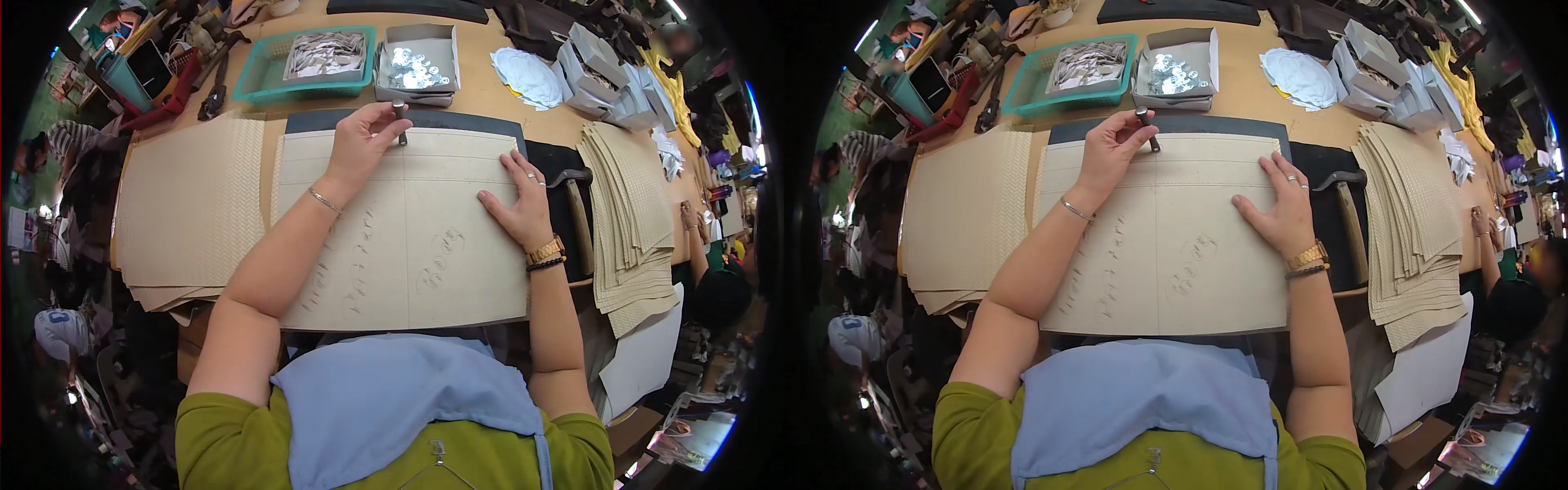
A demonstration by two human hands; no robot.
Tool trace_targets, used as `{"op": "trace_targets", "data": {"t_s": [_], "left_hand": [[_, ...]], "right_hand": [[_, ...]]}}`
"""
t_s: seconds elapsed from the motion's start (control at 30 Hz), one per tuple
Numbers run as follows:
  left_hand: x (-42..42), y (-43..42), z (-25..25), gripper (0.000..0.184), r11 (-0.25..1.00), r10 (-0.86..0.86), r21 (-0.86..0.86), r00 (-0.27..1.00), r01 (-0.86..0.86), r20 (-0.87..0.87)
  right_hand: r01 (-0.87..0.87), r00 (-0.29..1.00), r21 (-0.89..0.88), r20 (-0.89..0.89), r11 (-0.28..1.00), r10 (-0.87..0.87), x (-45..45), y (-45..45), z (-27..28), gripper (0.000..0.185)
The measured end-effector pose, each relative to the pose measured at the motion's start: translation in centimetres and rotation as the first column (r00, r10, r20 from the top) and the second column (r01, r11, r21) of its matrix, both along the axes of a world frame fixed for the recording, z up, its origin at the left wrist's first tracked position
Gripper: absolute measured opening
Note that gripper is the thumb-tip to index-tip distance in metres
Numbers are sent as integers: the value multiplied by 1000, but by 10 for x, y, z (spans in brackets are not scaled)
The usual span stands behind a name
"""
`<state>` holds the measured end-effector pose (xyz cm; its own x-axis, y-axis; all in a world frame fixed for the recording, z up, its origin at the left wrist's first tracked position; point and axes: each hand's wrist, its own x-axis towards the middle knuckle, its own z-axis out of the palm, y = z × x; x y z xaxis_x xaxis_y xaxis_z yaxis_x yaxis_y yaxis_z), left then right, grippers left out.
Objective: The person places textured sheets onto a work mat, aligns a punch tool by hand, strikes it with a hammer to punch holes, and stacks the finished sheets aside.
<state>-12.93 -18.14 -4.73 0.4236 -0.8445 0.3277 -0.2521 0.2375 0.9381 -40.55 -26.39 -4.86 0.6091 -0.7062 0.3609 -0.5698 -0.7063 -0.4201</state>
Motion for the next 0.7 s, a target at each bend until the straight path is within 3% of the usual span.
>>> {"op": "trace_targets", "data": {"t_s": [0.47, 0.57, 0.7], "left_hand": [[1, 1, -1, 20, 1000, -30, 0, 999, 30, 41], [1, 0, -7, 19, 995, -69, 74, 997, 66, 46], [-1, 1, -7, 18, 997, -43, 74, 995, 37, 86]], "right_hand": [[-3, 1000, -18, -14, 1000, 3, 0, 1, 1, 66], [-20, 1000, 8, -20, 1000, 20, -3, 1, 1, 63], [216, 972, -197, -44, 956, -229, -44, -14, 16, 50]]}}
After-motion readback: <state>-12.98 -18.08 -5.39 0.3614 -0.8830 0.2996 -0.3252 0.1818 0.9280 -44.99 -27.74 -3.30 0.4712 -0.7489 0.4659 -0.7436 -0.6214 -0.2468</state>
